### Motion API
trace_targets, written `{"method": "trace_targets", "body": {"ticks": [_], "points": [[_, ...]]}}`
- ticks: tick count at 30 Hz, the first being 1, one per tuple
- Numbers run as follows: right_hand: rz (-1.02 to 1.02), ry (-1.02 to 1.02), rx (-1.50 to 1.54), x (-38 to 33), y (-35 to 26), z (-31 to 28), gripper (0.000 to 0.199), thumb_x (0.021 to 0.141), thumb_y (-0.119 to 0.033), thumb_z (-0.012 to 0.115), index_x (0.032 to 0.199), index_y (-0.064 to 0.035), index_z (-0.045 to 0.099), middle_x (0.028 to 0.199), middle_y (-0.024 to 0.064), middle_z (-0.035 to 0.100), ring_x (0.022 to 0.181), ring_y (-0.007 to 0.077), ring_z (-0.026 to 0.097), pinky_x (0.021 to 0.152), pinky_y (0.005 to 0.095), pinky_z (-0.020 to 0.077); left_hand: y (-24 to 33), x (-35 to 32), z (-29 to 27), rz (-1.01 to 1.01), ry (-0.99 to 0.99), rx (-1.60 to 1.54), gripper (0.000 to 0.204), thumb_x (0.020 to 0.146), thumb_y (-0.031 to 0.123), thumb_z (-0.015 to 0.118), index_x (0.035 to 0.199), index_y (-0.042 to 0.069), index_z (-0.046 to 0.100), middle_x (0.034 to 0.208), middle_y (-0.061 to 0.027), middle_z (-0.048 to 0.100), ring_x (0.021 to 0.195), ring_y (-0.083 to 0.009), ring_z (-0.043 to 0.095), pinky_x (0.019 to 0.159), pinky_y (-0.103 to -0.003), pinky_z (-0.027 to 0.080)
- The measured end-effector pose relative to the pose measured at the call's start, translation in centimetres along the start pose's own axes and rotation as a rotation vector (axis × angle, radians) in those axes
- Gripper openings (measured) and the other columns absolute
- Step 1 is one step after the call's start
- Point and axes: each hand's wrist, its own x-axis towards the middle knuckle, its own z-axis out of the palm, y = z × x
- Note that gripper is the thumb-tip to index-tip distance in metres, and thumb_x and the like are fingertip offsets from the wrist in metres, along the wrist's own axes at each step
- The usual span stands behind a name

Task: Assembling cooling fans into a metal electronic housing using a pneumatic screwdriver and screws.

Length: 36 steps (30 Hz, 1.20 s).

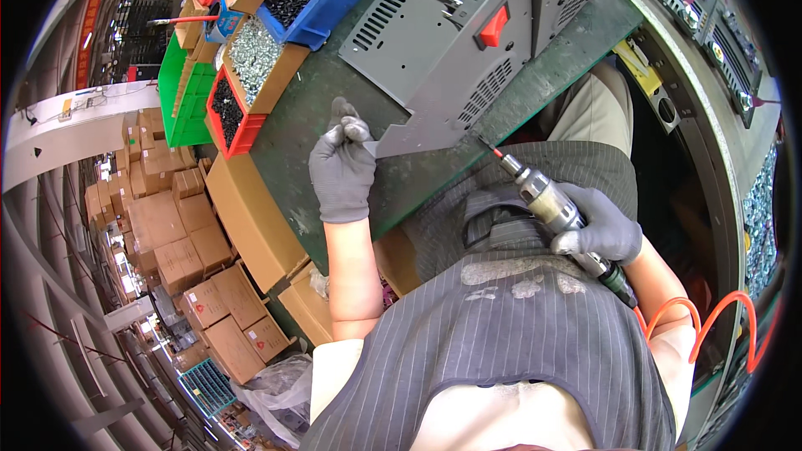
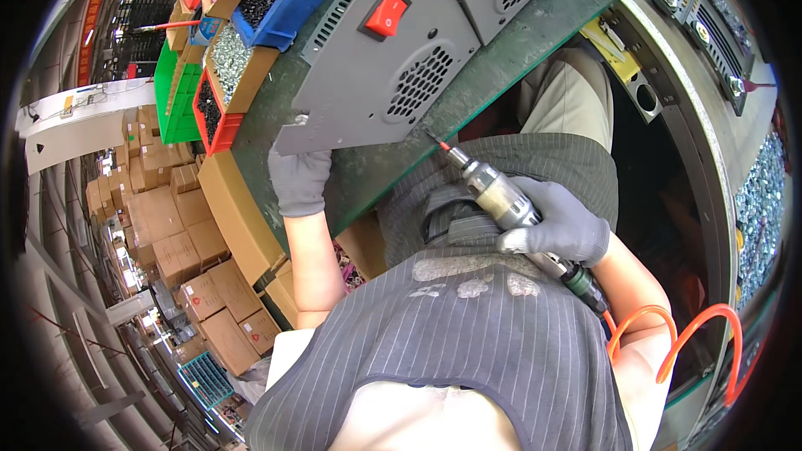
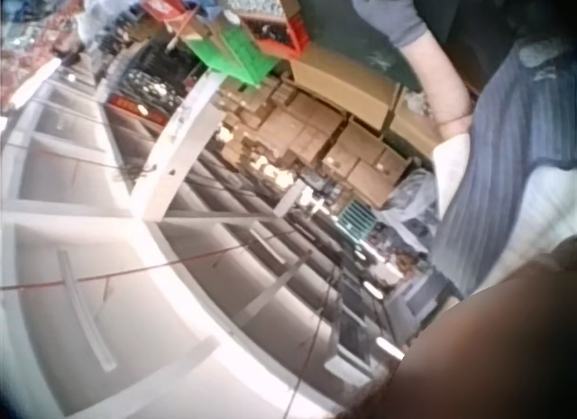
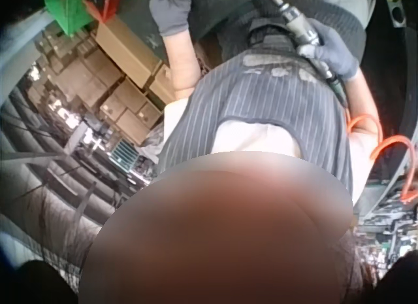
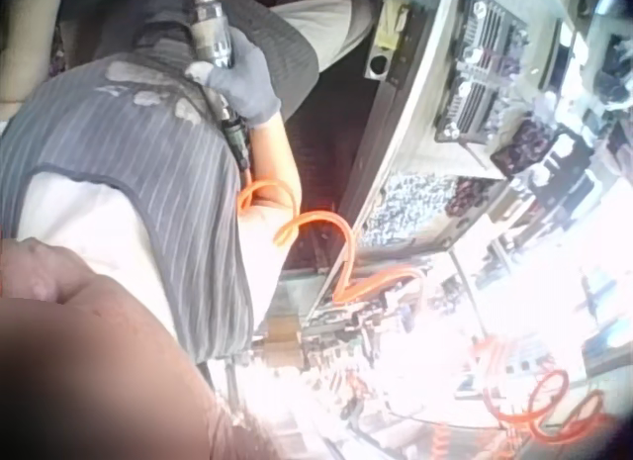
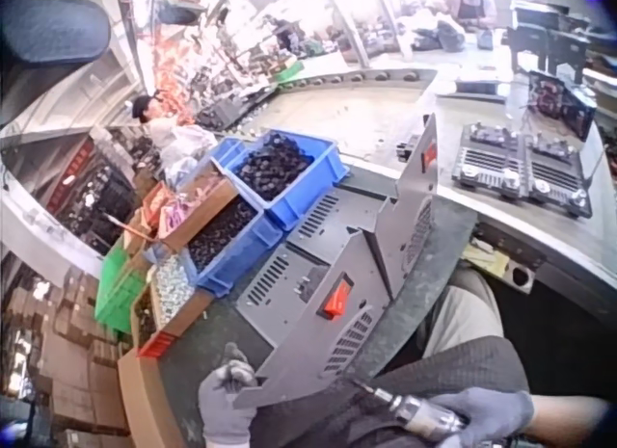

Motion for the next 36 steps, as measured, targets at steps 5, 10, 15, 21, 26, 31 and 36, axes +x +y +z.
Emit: {"method": "trace_targets", "body": {"ticks": [5,10,15,21,26,31,36], "points": [[0.053,-0.014,-0.01,-0.1,0.1,0.3,0.074,0.063,-0.038,0.083,0.12,0.0007,0.053,0.1,0.0075,0.06,0.092,0.0162,0.055,0.085,0.0313,0.0437,-0.3,0.6,-3.5,-0.351,-0.612,-0.147,0.036,0.097,0.01,0.039,0.131,-0.003,0.04,0.116,-0.0195,0.057,0.085,-0.021,0.063,0.063,-0.028,0.056],[0.063,-0.088,-0.149,-0.5,-2.5,0.8,0.074,0.062,-0.037,0.082,0.12,-0.0002,0.054,0.103,0.0098,0.061,0.097,0.0183,0.057,0.089,0.0326,0.0435,-2.5,-2.5,0.3,-0.093,0.024,0.244,0.037,0.096,0.008,0.041,0.131,-0.002,0.041,0.117,-0.0187,0.056,0.087,-0.0209,0.063,0.062,-0.029,0.056],[-0.115,-0.151,-0.162,1.0,-2.9,2.1,0.078,0.065,-0.04,0.081,0.124,0.001,0.051,0.107,0.0113,0.062,0.099,0.0199,0.06,0.09,0.0345,0.0447,-2.7,-3.1,-1.7,-0.292,-0.192,0.217,0.034,0.094,0.01,0.045,0.127,0.002,0.048,0.115,-0.0133,0.058,0.074,-0.0119,0.059,0.052,-0.02,0.048],[-0.111,-0.208,-0.002,2.3,-3.6,3.8,0.065,0.069,-0.031,0.081,0.119,0.0012,0.054,0.104,0.0086,0.063,0.097,0.0158,0.059,0.087,0.0304,0.0459,-4.0,-4.3,-1.4,-0.357,-0.351,0.045,0.033,0.095,0.007,0.043,0.128,0.004,0.049,0.113,-0.0114,0.059,0.054,-0.0031,0.043,0.043,-0.015,0.036],[-0.065,-0.232,0.057,2.7,-3.8,4.5,0.061,0.069,-0.027,0.08,0.117,0.0013,0.055,0.102,0.0077,0.063,0.093,0.0147,0.059,0.085,0.0291,0.0465,-4.7,-5.1,-1.1,-0.386,-0.42,-0.177,0.036,0.096,0.006,0.041,0.132,0.004,0.045,0.118,-0.0124,0.058,0.051,-0.0028,0.04,0.043,-0.015,0.035],[-0.048,-0.208,0.108,2.6,-3.4,5.2,0.061,0.068,-0.027,0.081,0.116,0.0013,0.055,0.102,0.0076,0.063,0.092,0.0149,0.059,0.084,0.0291,0.047,-5.4,-6.2,-1.0,-0.272,-0.361,-0.092,0.035,0.097,0.008,0.039,0.132,0.006,0.045,0.119,-0.0124,0.058,0.05,-0.0028,0.039,0.043,-0.015,0.035],[-0.052,-0.157,0.027,2.1,-4.5,5.1,0.064,0.065,-0.029,0.083,0.114,0.0025,0.055,0.1,0.0081,0.062,0.092,0.0157,0.06,0.083,0.0301,0.0473,-6.1,-7.4,0.5,0.006,-0.256,0.416,0.034,0.099,0.012,0.038,0.132,0.007,0.045,0.118,-0.0114,0.059,0.053,-0.0033,0.044,0.045,-0.017,0.037]]}}
